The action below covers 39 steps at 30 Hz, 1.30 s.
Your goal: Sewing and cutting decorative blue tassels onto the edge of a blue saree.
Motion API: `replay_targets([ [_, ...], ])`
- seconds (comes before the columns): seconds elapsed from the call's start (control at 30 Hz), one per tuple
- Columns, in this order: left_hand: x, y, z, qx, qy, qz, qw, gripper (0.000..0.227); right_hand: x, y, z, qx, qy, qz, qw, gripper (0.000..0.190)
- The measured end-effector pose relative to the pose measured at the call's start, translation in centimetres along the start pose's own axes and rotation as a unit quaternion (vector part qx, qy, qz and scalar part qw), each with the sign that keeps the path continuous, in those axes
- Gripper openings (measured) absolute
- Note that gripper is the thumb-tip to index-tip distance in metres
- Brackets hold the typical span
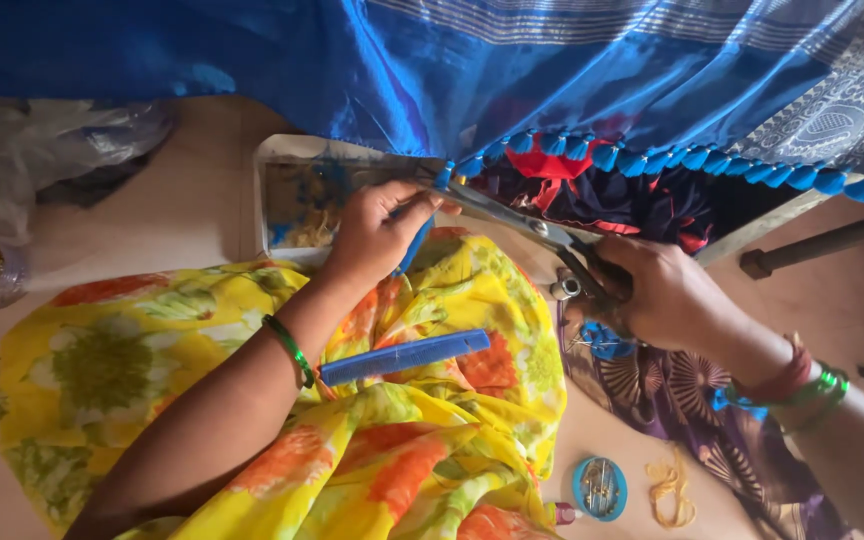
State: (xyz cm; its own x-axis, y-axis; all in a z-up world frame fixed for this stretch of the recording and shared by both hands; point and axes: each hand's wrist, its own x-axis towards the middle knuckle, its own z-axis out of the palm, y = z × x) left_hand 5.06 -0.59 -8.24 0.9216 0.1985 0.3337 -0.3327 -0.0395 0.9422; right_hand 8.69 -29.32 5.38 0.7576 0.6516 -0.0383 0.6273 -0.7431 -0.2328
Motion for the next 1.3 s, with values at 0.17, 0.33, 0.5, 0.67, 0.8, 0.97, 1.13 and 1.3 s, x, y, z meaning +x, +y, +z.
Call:
replay_targets([
  [0.17, 0.2, -1.2, 0.1, -0.026, 0.009, 0.032, 0.999, 0.018, 1.8, -0.6, -0.3, -0.065, -0.008, -0.054, 0.996, 0.053],
  [0.33, 0.5, -0.9, -0.3, -0.016, 0.026, 0.041, 0.999, 0.017, 3.0, -0.3, 0.5, -0.036, -0.018, -0.104, 0.994, 0.056],
  [0.5, 0.8, -0.5, -0.2, -0.010, 0.028, 0.029, 0.999, 0.018, 2.8, -0.3, 0.6, 0.015, -0.029, -0.081, 0.996, 0.050],
  [0.67, 0.6, 0.0, 0.1, -0.003, 0.038, -0.002, 0.999, 0.017, 1.5, 0.6, 1.0, 0.034, -0.023, -0.049, 0.998, 0.038],
  [0.8, 0.1, -1.1, -0.5, 0.015, 0.057, 0.001, 0.998, 0.016, 0.3, 1.7, 2.0, 0.047, -0.019, -0.047, 0.998, 0.033],
  [0.97, -1.1, -3.7, -2.7, -0.008, 0.077, -0.029, 0.997, 0.018, -2.3, 3.9, 5.5, 0.071, -0.035, -0.068, 0.994, 0.039],
  [1.13, -2.3, -3.1, -3.4, -0.074, 0.058, -0.096, 0.991, 0.021, -4.4, 1.6, 9.5, 0.103, -0.192, 0.015, 0.976, 0.031],
  [1.3, -3.2, 1.1, -2.1, -0.181, -0.041, -0.129, 0.974, 0.021, -4.5, 2.3, 14.6, 0.145, -0.265, -0.137, 0.943, 0.052],
])
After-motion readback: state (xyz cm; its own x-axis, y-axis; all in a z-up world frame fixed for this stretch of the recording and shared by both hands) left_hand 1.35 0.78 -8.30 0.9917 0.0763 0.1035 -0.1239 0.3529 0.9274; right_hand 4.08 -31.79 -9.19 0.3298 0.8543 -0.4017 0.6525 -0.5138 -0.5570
